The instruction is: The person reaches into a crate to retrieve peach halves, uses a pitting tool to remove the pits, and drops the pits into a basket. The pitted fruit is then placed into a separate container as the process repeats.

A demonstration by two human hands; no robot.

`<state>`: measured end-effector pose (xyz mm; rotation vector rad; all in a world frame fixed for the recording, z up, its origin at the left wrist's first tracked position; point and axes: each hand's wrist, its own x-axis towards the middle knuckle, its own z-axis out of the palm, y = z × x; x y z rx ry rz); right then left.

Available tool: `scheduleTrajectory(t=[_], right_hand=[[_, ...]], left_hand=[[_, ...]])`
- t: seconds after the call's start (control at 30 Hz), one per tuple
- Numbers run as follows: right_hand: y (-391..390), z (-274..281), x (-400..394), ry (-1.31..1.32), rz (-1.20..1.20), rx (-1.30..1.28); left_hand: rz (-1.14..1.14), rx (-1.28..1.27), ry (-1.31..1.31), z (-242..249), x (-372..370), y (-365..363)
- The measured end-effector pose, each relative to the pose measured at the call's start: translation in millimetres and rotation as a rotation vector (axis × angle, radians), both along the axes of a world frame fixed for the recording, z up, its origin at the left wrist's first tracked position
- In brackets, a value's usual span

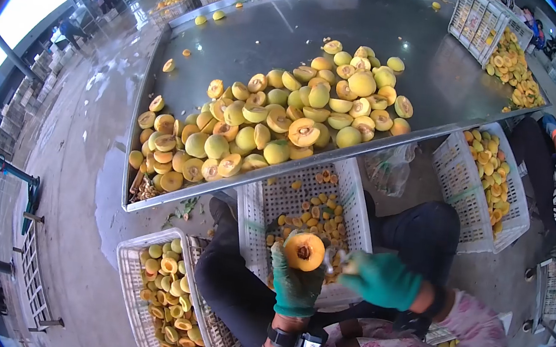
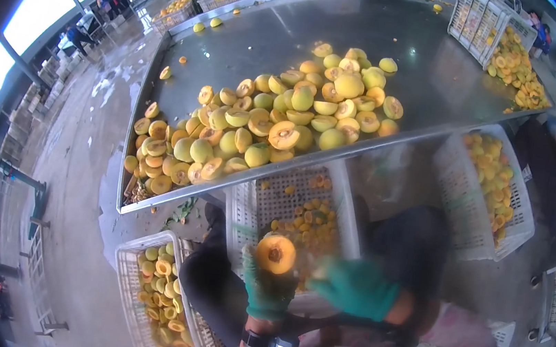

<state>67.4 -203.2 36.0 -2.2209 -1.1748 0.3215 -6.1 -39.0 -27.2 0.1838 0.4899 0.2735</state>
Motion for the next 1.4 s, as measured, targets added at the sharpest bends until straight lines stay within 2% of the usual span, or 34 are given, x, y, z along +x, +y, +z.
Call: scheduleTrajectory(t=[0.03,0.13,0.23,0.33,0.47,0.63,0.73,0.83,1.03,1.13,1.2,1.23,1.33,1.4], right_hand=[[15.2,-14.0,-8.0,0.125,-0.055,0.178],[36.2,-29.1,-16.6,0.145,-0.127,0.164],[42.3,-34.0,-17.3,0.195,-0.157,0.135],[46.3,-41.7,-18.2,0.179,-0.151,0.119],[49.1,-55.3,-18.5,0.215,-0.145,0.071],[48.7,-59.1,-4.7,0.284,0.027,0.015],[47.6,-66.8,-4.8,0.346,0.101,0.037],[47.9,-71.1,-12.7,0.395,0.055,0.027],[51.5,-80.1,-17.9,0.429,0.019,0.074],[51.7,-81.9,-18.7,0.473,0.07,0.124],[46.8,-67.6,-9.9,0.584,0.14,0.068],[47.6,-72.2,-11.7,0.709,0.082,0.068],[49.8,-86.8,-22.6,0.659,0.051,0.106],[49.5,-81.4,-18.7,0.68,0.087,0.088]], left_hand=[[0.029,0.114,0.01,-1.7,0.3,-3.7],[0.073,0.328,0.067,14.9,-0.2,-6.7],[0.092,0.5,0.077,0.9,-3.2,-6.0],[0.114,0.56,0.089,-6.2,-4.9,-5.7],[0.133,0.816,0.2,3.5,-2.7,-12.0],[0.168,0.894,0.308,-6.8,-0.3,-15.3],[0.129,1.055,0.406,3.4,2.6,-14.6],[0.134,0.945,0.409,-9.2,-0.7,-15.5],[0.264,1.083,0.5,-11.1,2.1,-23.8],[0.185,1.207,0.482,-18.3,-3.7,-13.5],[0.041,1.118,0.392,-18.1,-1.8,1.7],[-0.033,1.071,0.35,-18.4,-2.1,5.6],[0.147,1.07,0.365,-25.6,-2.9,-4.5],[0.155,1.061,0.372,-19.0,-4.0,-6.9]])
